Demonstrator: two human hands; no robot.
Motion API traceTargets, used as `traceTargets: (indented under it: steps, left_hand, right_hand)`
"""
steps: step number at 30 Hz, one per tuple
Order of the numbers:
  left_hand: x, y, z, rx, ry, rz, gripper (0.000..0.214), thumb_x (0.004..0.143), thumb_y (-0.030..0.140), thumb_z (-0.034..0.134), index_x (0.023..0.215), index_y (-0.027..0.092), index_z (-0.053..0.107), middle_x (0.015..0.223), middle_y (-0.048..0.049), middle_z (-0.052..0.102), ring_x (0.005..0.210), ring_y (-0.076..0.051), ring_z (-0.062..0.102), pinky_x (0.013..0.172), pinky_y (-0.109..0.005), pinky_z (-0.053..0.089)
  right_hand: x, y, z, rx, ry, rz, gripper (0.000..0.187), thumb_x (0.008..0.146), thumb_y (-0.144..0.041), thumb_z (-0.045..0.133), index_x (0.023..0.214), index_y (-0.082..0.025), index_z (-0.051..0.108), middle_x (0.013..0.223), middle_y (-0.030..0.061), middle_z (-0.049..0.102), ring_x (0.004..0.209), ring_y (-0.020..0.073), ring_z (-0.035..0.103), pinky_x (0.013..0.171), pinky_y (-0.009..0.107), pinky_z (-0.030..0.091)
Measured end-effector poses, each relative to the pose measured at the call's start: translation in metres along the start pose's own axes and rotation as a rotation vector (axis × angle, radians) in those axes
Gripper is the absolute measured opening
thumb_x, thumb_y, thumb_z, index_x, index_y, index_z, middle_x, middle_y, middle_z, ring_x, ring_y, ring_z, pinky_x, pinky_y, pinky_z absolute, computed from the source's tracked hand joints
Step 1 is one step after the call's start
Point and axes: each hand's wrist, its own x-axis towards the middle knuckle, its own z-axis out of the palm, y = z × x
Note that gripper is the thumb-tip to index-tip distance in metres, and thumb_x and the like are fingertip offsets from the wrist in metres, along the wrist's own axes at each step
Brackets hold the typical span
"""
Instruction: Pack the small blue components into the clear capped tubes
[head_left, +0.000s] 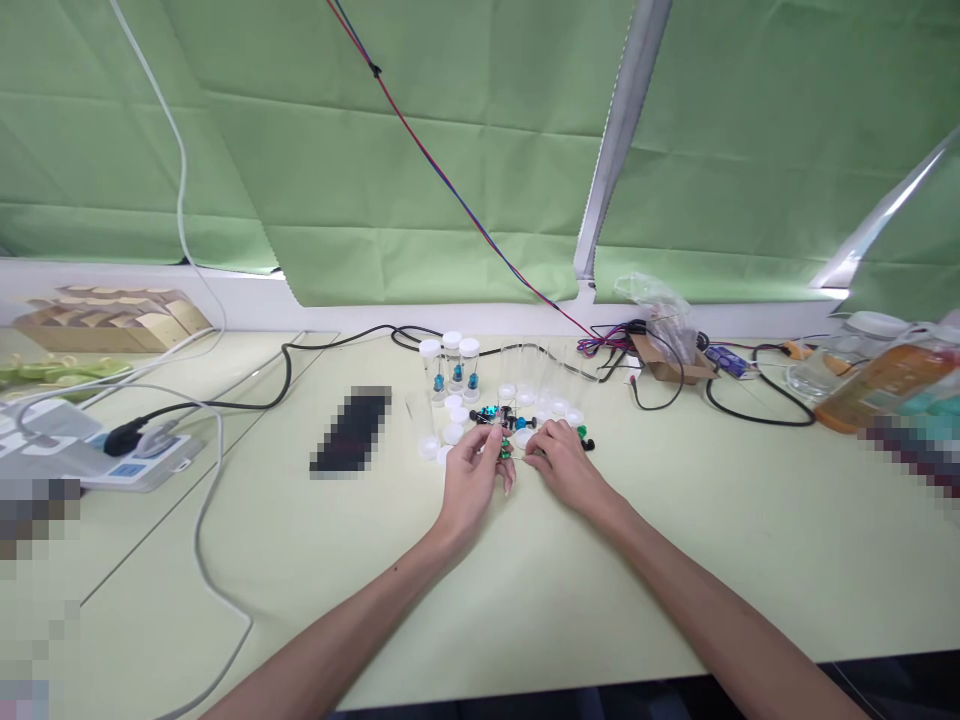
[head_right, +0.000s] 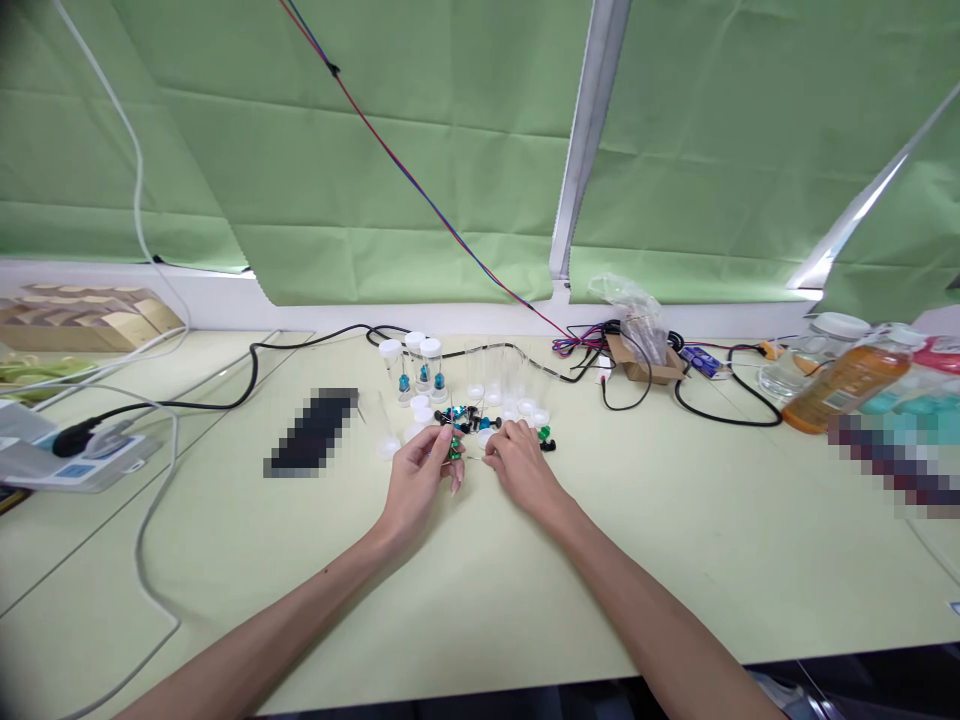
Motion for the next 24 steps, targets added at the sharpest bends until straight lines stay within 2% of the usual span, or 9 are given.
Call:
traceTargets:
  steps: [12, 19, 24]
  left_hand:
    - [-0.0014, -0.0003, 0.0004, -0.040, 0.024, -0.018, 0.033, 0.086, 0.048, 0.060, 0.088, 0.016, 0.065, 0.074, -0.0012, 0.055, 0.047, -0.009, 0.053, 0.042, -0.023, 0.042]
    - [-0.0006, -0.0017, -0.0019, -0.063, 0.037, -0.051, 0.038, 0.085, 0.049, 0.061, 0.101, 0.016, 0.069, 0.076, -0.0017, 0.056, 0.048, -0.008, 0.052, 0.042, -0.022, 0.041]
    - [0.0001, -0.0020, -0.0021, -0.086, 0.043, -0.061, 0.038, 0.084, 0.049, 0.062, 0.101, 0.016, 0.069, 0.075, -0.0008, 0.055, 0.047, -0.008, 0.051, 0.042, -0.022, 0.041]
  right_hand:
    - [-0.0016, 0.0006, 0.0035, -0.117, -0.012, -0.035, 0.006, 0.088, -0.018, 0.064, 0.084, -0.017, 0.061, 0.090, 0.0070, 0.056, 0.090, 0.0240, 0.049, 0.080, 0.036, 0.040]
    - [-0.0022, -0.0014, 0.0025, -0.150, -0.035, -0.036, 0.006, 0.091, -0.016, 0.058, 0.086, -0.016, 0.059, 0.092, 0.0078, 0.056, 0.090, 0.0242, 0.048, 0.080, 0.035, 0.040]
    - [-0.0032, -0.0003, 0.0045, -0.164, -0.027, -0.049, 0.007, 0.093, -0.015, 0.055, 0.087, -0.017, 0.058, 0.092, 0.0076, 0.056, 0.089, 0.0236, 0.047, 0.079, 0.035, 0.040]
